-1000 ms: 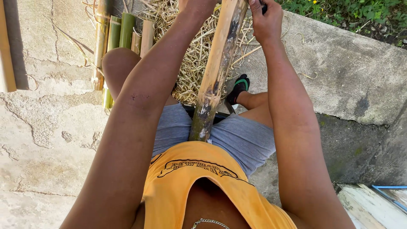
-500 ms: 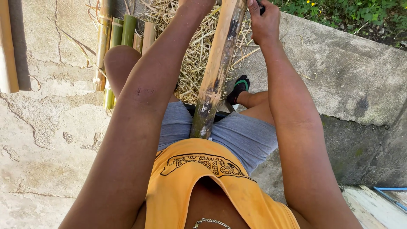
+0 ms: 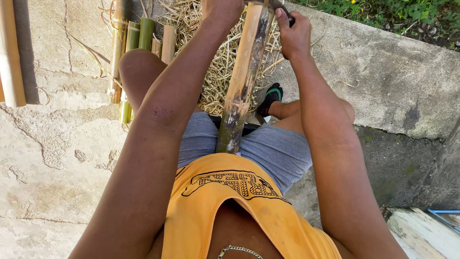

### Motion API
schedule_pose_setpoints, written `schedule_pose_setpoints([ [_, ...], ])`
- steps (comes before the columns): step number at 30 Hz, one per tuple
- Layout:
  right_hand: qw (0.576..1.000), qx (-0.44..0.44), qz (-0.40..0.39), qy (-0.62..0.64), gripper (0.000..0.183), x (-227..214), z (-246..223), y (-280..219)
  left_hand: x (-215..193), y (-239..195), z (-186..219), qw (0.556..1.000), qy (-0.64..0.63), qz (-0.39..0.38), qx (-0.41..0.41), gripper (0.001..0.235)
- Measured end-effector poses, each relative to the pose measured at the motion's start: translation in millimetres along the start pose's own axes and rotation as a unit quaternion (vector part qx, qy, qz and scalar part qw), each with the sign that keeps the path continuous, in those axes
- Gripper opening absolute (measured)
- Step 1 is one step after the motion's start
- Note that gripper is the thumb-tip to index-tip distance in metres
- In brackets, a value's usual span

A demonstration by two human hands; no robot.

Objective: The recorder uses a billhook or sickle-like tool to strip thin strips of skin or fiber from a bamboo pole while seated outdoors.

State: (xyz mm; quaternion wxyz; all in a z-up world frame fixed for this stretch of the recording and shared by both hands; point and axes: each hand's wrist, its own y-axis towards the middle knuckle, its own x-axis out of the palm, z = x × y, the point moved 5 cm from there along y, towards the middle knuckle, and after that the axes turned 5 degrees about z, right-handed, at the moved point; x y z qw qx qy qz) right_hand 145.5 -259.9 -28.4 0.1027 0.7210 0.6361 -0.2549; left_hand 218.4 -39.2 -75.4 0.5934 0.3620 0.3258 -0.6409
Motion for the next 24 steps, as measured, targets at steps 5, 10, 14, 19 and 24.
schedule_pose_setpoints([
  [5, 1.0, 0.011, -0.011, -0.018, 0.062, 1, 10, -26, -57, -40, 29, 0.993, -0.064, 0.095, -0.003, 0.018],
  [10, 1.0, -0.009, -0.017, -0.023, 0.061, 1, 13, -70, -75, -87, 36, 0.997, -0.069, 0.036, -0.004, 0.021],
  [14, 0.989, -0.121, 0.035, -0.074, 0.059, 5, 22, -111, -83, -132, 33, 0.998, -0.064, 0.001, 0.0, 0.024],
  [19, 0.996, -0.054, 0.018, -0.064, 0.055, 12, 31, -170, -99, -187, 34, 0.998, -0.055, -0.013, 0.008, 0.024],
  [24, 0.996, -0.019, 0.028, -0.077, 0.052, 13, 33, -218, -108, -219, 37, 0.999, -0.031, -0.031, -0.002, 0.023],
])
